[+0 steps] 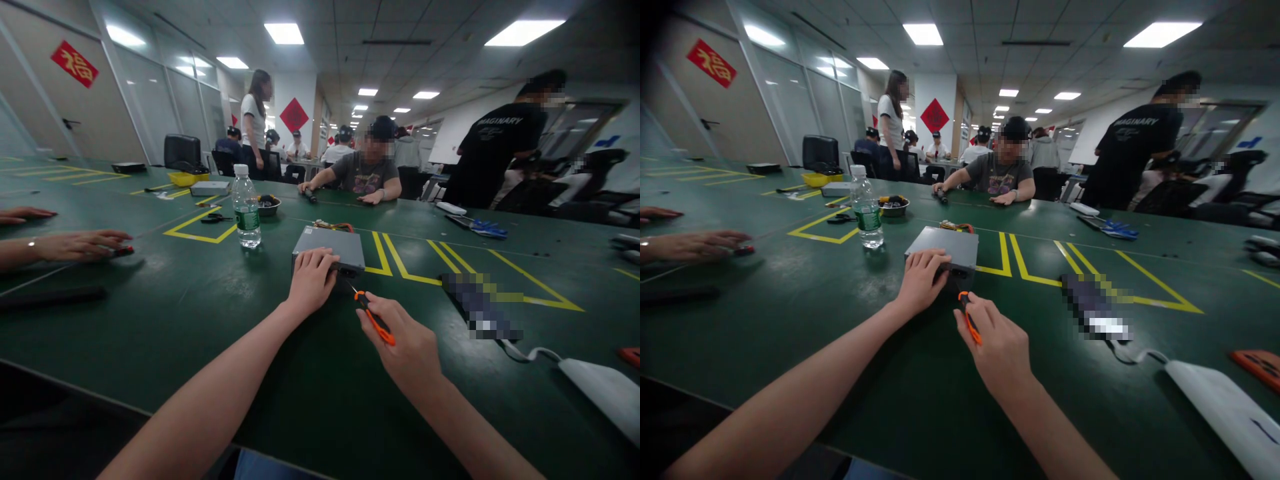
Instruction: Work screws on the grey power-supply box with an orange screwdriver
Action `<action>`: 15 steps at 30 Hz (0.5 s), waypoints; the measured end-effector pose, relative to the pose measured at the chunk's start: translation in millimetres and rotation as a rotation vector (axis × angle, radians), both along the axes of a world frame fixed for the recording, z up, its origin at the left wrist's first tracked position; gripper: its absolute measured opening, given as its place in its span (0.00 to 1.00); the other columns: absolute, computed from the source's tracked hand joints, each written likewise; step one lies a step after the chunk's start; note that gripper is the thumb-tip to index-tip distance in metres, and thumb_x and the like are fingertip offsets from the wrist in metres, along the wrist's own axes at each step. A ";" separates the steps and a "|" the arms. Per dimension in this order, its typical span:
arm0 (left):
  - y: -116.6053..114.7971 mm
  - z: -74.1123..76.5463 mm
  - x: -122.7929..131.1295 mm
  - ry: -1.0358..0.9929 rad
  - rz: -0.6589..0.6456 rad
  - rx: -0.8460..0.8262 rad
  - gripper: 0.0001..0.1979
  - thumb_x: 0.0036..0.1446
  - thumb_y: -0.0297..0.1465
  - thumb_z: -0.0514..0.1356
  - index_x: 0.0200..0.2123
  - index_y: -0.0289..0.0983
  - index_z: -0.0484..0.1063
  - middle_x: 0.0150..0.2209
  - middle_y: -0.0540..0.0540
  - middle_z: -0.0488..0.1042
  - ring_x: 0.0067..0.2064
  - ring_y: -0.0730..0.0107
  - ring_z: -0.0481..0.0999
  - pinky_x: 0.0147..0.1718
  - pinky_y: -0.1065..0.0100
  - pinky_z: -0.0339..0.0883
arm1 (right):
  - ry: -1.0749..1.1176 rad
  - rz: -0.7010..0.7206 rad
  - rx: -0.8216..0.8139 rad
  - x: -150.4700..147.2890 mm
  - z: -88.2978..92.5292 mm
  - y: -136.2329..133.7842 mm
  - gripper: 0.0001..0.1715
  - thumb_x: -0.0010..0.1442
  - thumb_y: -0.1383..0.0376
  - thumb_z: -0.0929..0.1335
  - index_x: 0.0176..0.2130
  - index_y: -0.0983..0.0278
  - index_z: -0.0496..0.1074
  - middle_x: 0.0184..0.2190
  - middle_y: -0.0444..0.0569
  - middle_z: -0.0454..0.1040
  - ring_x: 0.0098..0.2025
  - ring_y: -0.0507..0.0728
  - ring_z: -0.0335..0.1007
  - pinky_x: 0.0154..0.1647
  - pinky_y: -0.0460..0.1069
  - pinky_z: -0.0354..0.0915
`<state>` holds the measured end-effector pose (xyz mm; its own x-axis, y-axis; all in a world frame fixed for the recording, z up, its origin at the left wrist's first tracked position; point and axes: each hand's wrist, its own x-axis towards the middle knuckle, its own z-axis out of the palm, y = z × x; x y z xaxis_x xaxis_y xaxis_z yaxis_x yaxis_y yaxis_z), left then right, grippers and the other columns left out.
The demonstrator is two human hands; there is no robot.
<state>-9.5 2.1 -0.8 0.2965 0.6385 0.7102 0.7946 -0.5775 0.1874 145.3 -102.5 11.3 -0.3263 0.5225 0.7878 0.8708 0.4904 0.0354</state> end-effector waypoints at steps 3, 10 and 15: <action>0.2 -0.2 0.0 -0.002 0.001 0.000 0.12 0.56 0.30 0.53 0.45 0.42 0.64 0.49 0.48 0.67 0.54 0.63 0.61 0.53 0.60 0.52 | -0.176 -0.018 -0.040 -1.3 -10.9 -3.2 0.05 0.59 0.69 0.62 0.36 0.67 0.66 0.34 0.52 0.71 0.29 0.51 0.68 0.27 0.45 0.62; 0.6 -0.5 0.0 0.000 -0.006 0.002 0.12 0.56 0.30 0.53 0.44 0.43 0.64 0.49 0.48 0.66 0.54 0.64 0.60 0.52 0.60 0.52 | -0.250 -0.035 0.026 -6.9 -8.5 -3.2 0.06 0.57 0.71 0.62 0.35 0.66 0.68 0.28 0.47 0.71 0.26 0.51 0.65 0.28 0.46 0.58; 0.6 -0.4 -0.4 -0.006 0.000 -0.007 0.12 0.56 0.30 0.53 0.44 0.43 0.64 0.49 0.48 0.66 0.53 0.63 0.61 0.52 0.60 0.52 | -0.156 0.006 0.025 6.1 1.6 -6.4 0.04 0.57 0.68 0.63 0.31 0.66 0.68 0.24 0.44 0.70 0.24 0.49 0.63 0.27 0.46 0.56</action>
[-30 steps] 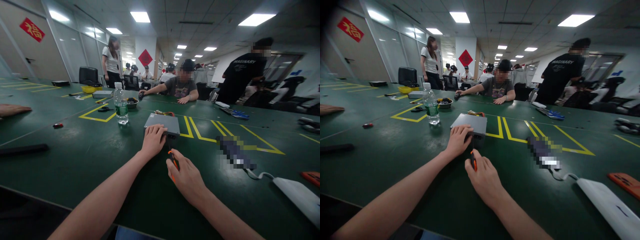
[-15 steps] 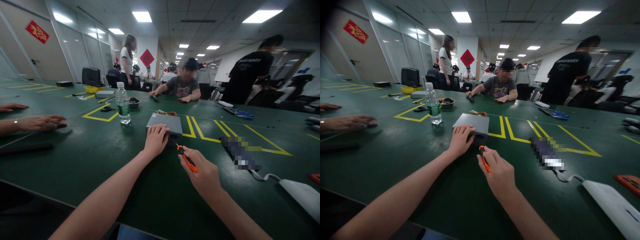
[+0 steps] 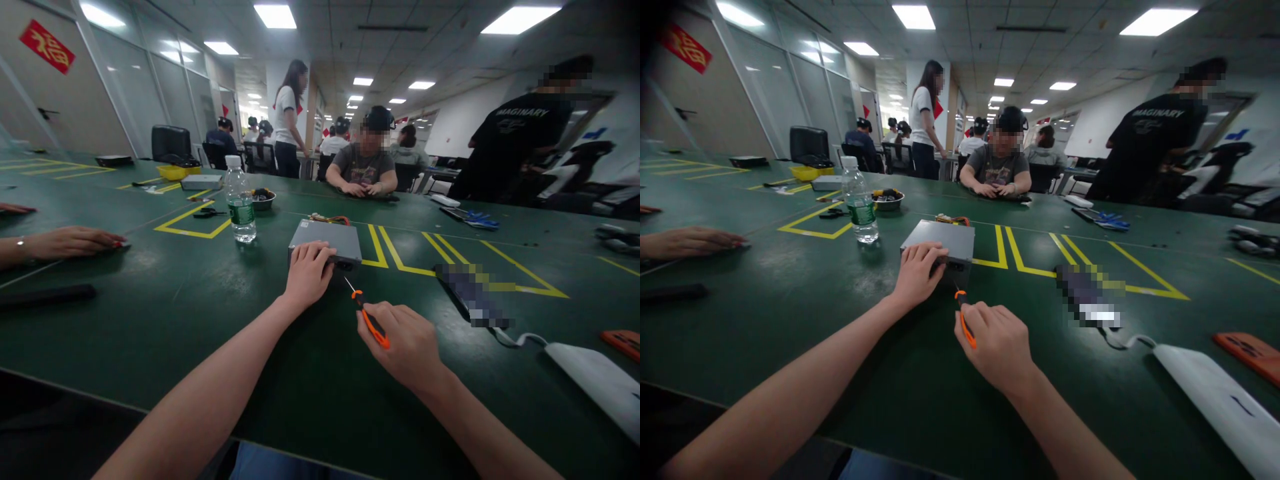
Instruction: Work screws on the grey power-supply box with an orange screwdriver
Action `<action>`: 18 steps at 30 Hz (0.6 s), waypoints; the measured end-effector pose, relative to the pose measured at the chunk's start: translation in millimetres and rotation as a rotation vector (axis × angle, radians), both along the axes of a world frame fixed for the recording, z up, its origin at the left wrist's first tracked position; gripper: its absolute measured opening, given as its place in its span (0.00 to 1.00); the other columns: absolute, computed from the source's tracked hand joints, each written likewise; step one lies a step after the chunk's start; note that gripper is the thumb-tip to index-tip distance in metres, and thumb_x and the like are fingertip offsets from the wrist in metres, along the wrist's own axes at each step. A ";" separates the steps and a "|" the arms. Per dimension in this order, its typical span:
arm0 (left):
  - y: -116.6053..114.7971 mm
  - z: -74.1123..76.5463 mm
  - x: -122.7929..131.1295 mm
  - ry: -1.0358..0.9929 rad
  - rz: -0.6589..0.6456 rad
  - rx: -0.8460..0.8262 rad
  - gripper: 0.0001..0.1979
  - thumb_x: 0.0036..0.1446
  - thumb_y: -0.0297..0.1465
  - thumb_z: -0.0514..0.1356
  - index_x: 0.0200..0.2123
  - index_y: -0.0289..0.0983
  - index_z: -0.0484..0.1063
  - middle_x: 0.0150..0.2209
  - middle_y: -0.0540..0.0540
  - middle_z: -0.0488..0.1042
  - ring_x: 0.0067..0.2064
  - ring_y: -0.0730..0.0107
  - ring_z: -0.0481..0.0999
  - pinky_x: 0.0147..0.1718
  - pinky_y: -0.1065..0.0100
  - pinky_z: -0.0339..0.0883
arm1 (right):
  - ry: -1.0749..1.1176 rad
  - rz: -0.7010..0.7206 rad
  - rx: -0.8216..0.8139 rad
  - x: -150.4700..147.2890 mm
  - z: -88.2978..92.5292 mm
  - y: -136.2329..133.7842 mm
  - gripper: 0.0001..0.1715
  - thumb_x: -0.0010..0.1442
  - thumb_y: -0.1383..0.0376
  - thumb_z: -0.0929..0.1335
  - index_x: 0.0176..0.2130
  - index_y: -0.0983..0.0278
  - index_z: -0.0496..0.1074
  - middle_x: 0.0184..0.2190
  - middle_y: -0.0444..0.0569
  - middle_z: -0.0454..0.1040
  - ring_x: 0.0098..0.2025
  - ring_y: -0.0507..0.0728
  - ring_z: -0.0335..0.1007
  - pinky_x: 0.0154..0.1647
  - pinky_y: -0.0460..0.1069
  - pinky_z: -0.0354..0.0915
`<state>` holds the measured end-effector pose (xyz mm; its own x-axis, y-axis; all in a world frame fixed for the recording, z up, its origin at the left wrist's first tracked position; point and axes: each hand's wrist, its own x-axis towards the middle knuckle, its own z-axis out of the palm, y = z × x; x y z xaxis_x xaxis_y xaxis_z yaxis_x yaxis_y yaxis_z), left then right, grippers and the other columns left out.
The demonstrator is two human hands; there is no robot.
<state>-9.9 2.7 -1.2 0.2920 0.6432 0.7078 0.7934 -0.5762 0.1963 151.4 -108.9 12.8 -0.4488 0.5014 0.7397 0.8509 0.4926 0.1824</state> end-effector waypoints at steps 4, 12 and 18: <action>0.2 0.2 -0.6 0.006 -0.001 0.002 0.12 0.56 0.30 0.52 0.45 0.43 0.64 0.50 0.48 0.66 0.53 0.62 0.61 0.53 0.59 0.52 | 0.021 -0.003 -0.020 13.3 0.7 -4.9 0.05 0.56 0.67 0.64 0.28 0.64 0.67 0.21 0.42 0.68 0.22 0.49 0.60 0.26 0.46 0.54; 0.9 -0.9 -1.2 0.013 0.001 0.006 0.12 0.57 0.30 0.52 0.45 0.43 0.65 0.50 0.47 0.65 0.53 0.61 0.61 0.53 0.58 0.52 | 0.066 -0.041 0.039 15.0 7.5 -4.3 0.05 0.55 0.67 0.65 0.27 0.65 0.66 0.20 0.43 0.67 0.21 0.49 0.58 0.26 0.45 0.54; 0.9 -1.0 -0.8 0.010 0.000 0.010 0.12 0.56 0.30 0.53 0.45 0.42 0.64 0.50 0.47 0.66 0.53 0.61 0.61 0.52 0.58 0.52 | 0.043 -0.079 0.058 14.2 6.9 -6.6 0.06 0.55 0.67 0.65 0.27 0.65 0.66 0.19 0.42 0.66 0.21 0.49 0.57 0.26 0.46 0.53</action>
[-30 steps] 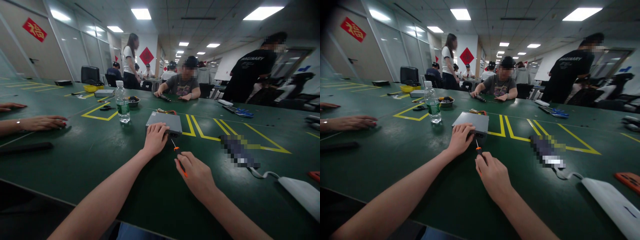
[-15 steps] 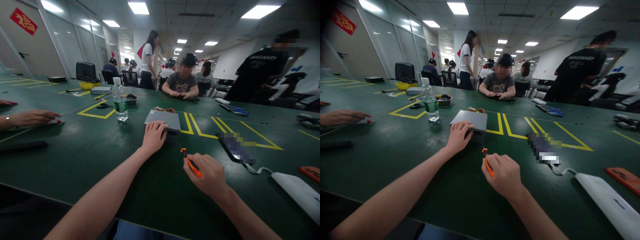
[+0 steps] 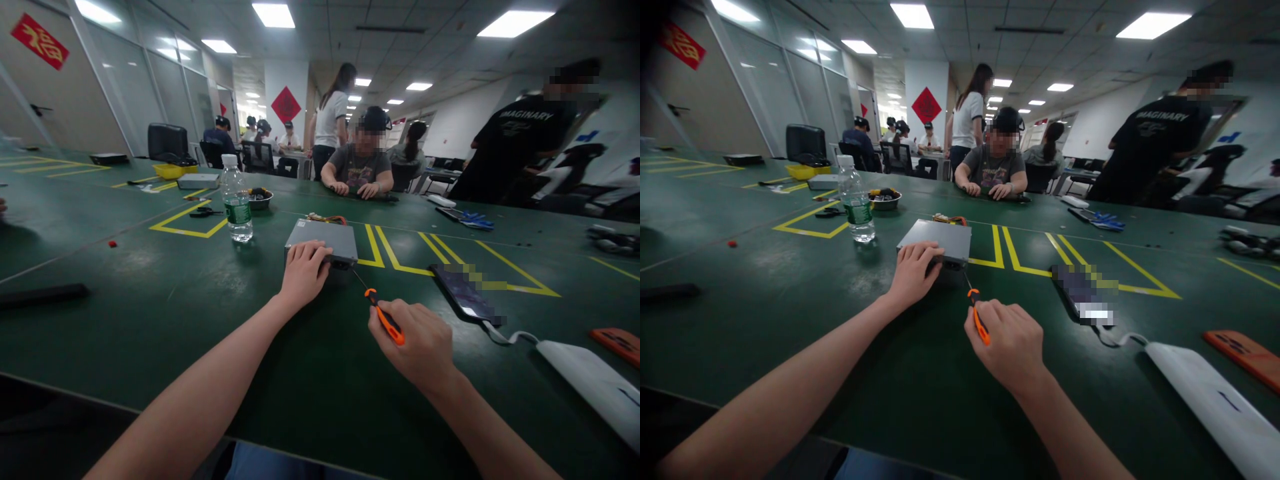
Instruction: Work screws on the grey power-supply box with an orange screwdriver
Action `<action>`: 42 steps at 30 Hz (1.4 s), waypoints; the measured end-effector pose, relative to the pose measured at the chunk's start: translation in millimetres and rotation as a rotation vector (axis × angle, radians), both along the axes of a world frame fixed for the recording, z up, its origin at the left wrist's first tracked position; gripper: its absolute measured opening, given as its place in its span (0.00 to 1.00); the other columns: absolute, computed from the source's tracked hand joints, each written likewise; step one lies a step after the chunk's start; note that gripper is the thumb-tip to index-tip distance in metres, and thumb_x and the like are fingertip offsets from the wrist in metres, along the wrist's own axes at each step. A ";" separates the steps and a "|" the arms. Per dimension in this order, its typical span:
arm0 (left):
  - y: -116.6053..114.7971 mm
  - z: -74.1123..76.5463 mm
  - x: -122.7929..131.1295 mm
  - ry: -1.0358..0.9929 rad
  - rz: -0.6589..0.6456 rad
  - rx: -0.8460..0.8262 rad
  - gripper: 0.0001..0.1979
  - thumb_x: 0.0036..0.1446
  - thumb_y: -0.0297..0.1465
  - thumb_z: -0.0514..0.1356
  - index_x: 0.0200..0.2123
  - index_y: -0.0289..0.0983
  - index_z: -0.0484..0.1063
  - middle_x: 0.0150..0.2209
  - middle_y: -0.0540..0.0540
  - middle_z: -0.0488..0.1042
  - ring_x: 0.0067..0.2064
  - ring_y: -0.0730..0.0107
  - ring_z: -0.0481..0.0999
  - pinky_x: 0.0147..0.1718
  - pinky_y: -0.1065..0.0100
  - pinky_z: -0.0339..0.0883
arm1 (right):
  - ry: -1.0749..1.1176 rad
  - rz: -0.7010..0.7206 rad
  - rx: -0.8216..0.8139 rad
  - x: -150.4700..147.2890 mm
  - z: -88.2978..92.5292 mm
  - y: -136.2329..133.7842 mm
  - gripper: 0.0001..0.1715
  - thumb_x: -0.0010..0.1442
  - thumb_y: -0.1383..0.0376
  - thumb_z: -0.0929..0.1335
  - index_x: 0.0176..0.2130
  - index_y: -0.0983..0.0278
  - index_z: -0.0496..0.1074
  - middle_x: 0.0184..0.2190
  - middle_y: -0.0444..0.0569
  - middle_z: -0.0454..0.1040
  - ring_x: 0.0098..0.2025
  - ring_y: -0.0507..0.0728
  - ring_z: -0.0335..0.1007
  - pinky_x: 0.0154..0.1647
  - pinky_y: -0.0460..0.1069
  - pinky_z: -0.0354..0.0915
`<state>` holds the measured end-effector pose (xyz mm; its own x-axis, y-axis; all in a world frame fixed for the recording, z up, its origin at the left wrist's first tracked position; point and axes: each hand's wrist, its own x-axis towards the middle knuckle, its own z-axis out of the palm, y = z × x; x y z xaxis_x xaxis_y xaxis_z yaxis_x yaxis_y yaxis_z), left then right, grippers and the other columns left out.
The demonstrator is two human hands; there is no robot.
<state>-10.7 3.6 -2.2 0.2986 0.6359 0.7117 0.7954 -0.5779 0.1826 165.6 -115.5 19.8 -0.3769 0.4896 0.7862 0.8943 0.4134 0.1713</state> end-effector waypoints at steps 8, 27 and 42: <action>0.7 -0.2 1.3 -0.011 -0.002 0.010 0.12 0.56 0.29 0.53 0.44 0.43 0.65 0.49 0.48 0.67 0.52 0.61 0.61 0.51 0.59 0.53 | -0.369 -0.038 0.050 -12.9 -13.3 -0.9 0.05 0.56 0.71 0.63 0.31 0.63 0.68 0.21 0.43 0.66 0.23 0.50 0.58 0.27 0.48 0.50; 1.1 -0.4 0.2 -0.017 -0.021 0.005 0.13 0.56 0.29 0.53 0.45 0.43 0.65 0.50 0.48 0.67 0.54 0.62 0.60 0.52 0.58 0.52 | -0.055 0.205 -0.320 -13.9 -3.8 -5.1 0.11 0.59 0.60 0.62 0.30 0.65 0.66 0.35 0.50 0.69 0.33 0.52 0.66 0.33 0.47 0.64; 1.0 0.4 0.3 -0.010 -0.009 -0.002 0.12 0.56 0.29 0.53 0.45 0.43 0.65 0.50 0.48 0.67 0.53 0.62 0.61 0.52 0.58 0.53 | 0.051 0.317 -0.468 -4.1 9.5 -5.5 0.21 0.55 0.54 0.66 0.47 0.60 0.65 0.49 0.53 0.67 0.47 0.58 0.65 0.41 0.54 0.64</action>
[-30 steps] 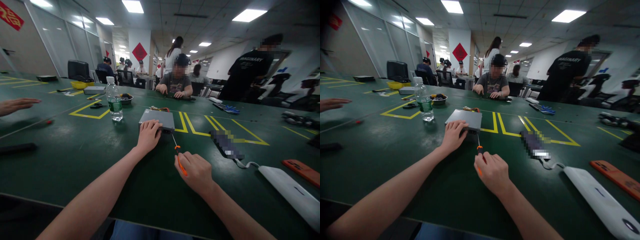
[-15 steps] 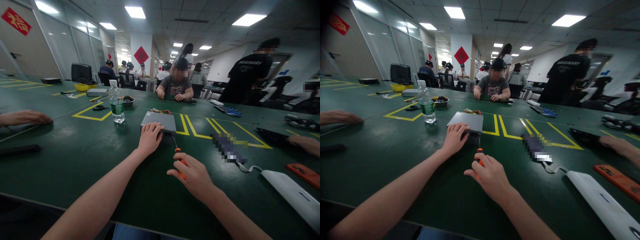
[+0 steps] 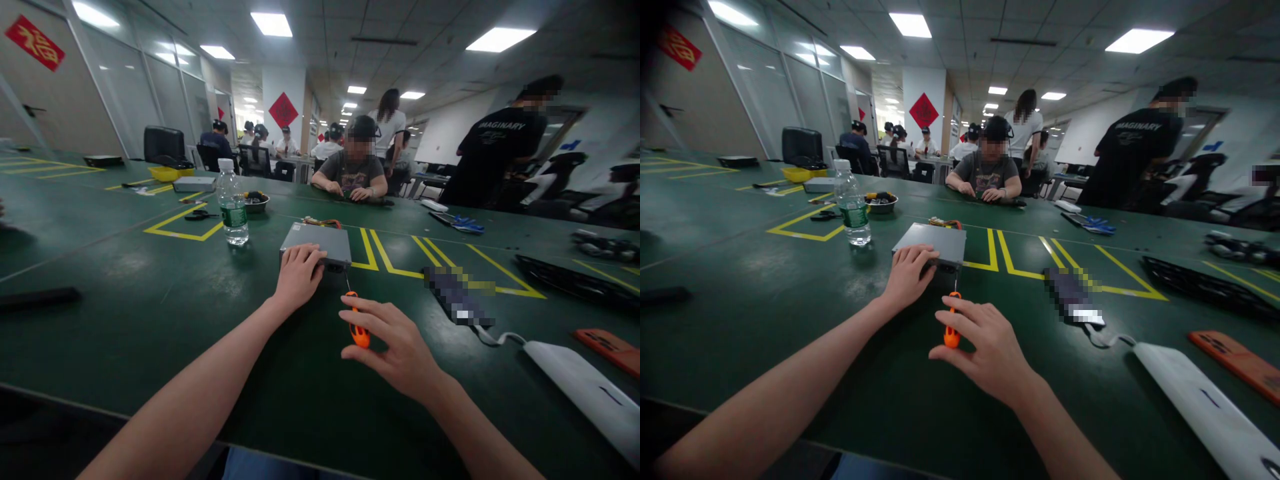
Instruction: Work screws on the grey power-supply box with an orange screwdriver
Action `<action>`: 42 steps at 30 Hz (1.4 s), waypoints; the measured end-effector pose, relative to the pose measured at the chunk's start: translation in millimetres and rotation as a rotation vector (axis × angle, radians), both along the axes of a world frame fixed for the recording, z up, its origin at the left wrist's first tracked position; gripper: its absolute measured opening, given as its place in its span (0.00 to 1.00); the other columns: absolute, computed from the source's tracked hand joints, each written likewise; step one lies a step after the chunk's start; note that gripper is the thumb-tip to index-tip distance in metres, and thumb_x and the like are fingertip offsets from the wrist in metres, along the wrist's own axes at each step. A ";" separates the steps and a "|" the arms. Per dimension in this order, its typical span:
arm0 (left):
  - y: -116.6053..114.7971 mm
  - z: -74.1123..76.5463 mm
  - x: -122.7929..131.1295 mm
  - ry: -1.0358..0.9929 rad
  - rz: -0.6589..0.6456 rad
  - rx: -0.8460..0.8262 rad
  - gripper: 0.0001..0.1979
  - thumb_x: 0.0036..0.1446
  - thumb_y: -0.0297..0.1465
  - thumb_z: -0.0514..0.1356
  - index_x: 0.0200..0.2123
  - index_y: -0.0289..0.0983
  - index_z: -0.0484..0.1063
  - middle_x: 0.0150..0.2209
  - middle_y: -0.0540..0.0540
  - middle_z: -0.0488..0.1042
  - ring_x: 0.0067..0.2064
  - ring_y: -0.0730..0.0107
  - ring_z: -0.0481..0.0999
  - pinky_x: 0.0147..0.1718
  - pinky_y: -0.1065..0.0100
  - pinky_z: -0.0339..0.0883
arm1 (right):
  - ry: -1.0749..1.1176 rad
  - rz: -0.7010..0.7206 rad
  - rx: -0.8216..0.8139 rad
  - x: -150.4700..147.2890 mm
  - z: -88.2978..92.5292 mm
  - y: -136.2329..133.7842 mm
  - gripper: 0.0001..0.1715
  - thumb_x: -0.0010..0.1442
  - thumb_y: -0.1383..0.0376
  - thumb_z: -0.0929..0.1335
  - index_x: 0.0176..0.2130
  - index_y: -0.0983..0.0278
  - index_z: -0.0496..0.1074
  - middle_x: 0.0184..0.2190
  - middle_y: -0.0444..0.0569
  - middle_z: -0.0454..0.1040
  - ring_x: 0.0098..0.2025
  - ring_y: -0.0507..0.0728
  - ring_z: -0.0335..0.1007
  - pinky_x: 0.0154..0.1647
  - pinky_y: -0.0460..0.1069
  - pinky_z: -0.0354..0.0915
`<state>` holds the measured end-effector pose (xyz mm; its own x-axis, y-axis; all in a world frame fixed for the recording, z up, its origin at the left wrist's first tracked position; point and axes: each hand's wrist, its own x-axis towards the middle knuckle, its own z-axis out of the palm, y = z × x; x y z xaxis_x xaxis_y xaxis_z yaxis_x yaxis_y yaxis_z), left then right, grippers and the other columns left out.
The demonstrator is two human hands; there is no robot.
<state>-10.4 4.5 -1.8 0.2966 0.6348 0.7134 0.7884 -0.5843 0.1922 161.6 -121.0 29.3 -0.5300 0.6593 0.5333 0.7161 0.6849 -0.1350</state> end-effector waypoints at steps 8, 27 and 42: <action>-1.1 1.3 -0.9 0.004 -0.009 0.000 0.12 0.56 0.30 0.52 0.45 0.43 0.65 0.50 0.48 0.67 0.53 0.62 0.61 0.52 0.58 0.53 | 0.136 -0.031 -0.245 -0.1 0.4 -3.1 0.21 0.50 0.55 0.70 0.40 0.61 0.63 0.49 0.53 0.63 0.49 0.58 0.63 0.44 0.54 0.65; -0.8 0.5 -0.8 0.002 -0.010 0.005 0.12 0.56 0.30 0.53 0.45 0.44 0.65 0.49 0.48 0.67 0.53 0.63 0.61 0.52 0.58 0.53 | 0.113 -0.005 0.034 3.1 -4.0 4.9 0.09 0.59 0.66 0.60 0.40 0.63 0.65 0.42 0.51 0.68 0.43 0.55 0.65 0.41 0.51 0.64; -1.3 -0.6 -1.9 0.007 -0.014 0.005 0.13 0.56 0.29 0.52 0.46 0.43 0.64 0.51 0.48 0.66 0.55 0.63 0.60 0.54 0.59 0.51 | -0.057 -0.025 0.234 -5.4 -9.7 -4.6 0.16 0.58 0.65 0.61 0.45 0.67 0.65 0.48 0.60 0.67 0.43 0.58 0.68 0.39 0.52 0.66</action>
<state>-12.3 3.2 -2.4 0.3099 0.6270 0.7147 0.7816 -0.5961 0.1840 156.2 -125.6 19.5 -0.5485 0.5345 0.6431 0.7354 0.6744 0.0667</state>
